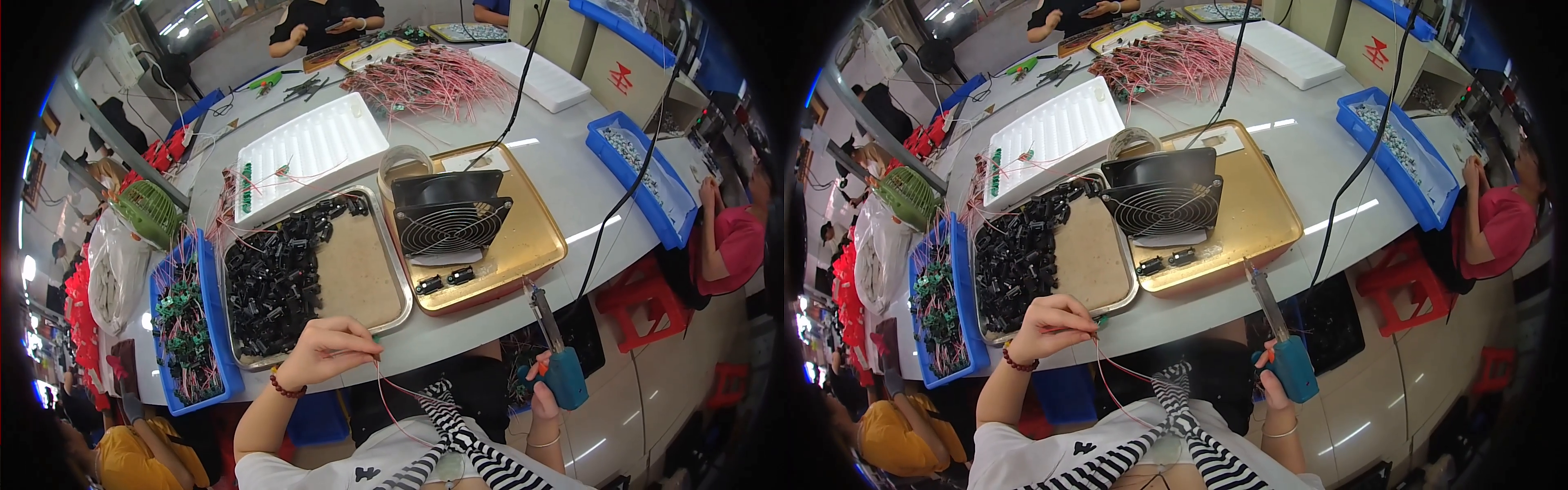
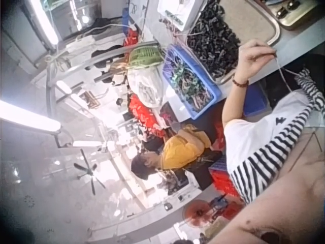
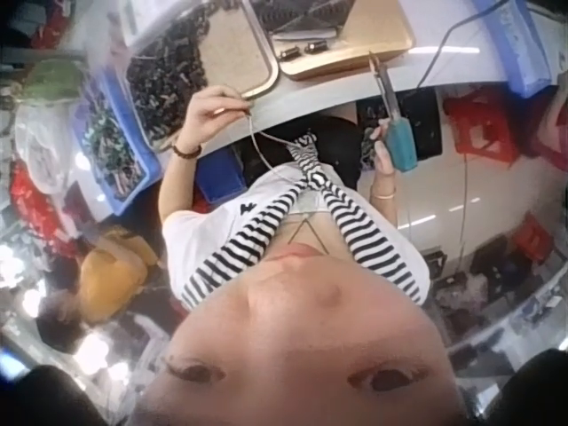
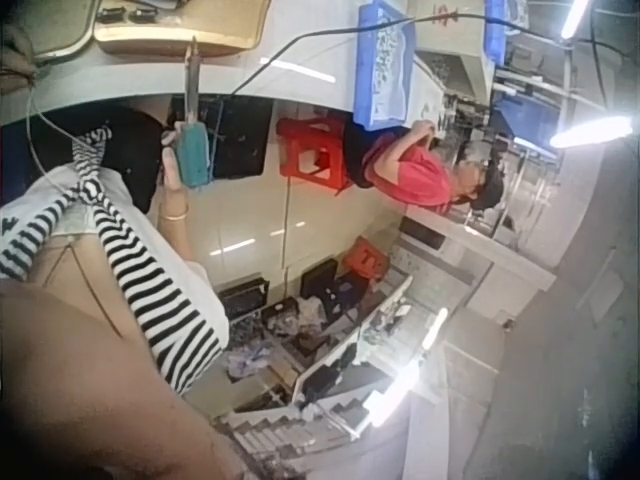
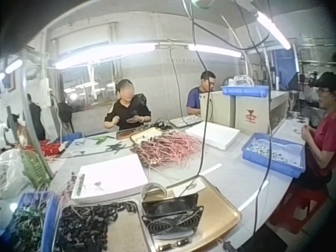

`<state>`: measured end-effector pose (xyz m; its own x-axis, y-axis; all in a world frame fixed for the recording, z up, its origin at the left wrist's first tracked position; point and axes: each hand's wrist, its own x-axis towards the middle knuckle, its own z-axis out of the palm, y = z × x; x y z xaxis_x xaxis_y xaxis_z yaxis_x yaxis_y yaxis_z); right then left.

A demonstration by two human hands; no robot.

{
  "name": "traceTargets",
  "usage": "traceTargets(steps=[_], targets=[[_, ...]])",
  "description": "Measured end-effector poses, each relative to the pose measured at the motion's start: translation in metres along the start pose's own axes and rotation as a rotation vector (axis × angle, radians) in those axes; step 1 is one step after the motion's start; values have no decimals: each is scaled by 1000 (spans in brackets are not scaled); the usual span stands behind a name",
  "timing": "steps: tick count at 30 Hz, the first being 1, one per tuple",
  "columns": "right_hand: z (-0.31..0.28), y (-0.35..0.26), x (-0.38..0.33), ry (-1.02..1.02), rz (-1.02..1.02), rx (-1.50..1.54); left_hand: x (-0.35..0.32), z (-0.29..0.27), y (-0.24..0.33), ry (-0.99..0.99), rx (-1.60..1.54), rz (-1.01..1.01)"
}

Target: The person takes circuit boards with attached wires and black plastic components, positions them on a metal stand, and solders the wire connections using a soldering iron.

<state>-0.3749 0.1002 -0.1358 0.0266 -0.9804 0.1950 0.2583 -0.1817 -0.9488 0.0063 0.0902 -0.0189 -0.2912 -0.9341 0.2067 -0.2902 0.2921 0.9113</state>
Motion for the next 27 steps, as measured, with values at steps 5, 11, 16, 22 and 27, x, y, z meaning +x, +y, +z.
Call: traceTargets(steps=[5,11,16,22,27], targets=[[-1,0,1,6,-11,9,8,6,-5,-25,-9,-6],[0,-1,3,16,0,7,16,14,-21,-160,-197,10],[9,-4,7,68,-36,64,24,14,-30,-230,-252,10],[6,-4,7,80,-42,39,38,31,-19,-347,-832,-225],[7,-2,6,95,-29,32,40,28,-34,-571,-753,-214]])
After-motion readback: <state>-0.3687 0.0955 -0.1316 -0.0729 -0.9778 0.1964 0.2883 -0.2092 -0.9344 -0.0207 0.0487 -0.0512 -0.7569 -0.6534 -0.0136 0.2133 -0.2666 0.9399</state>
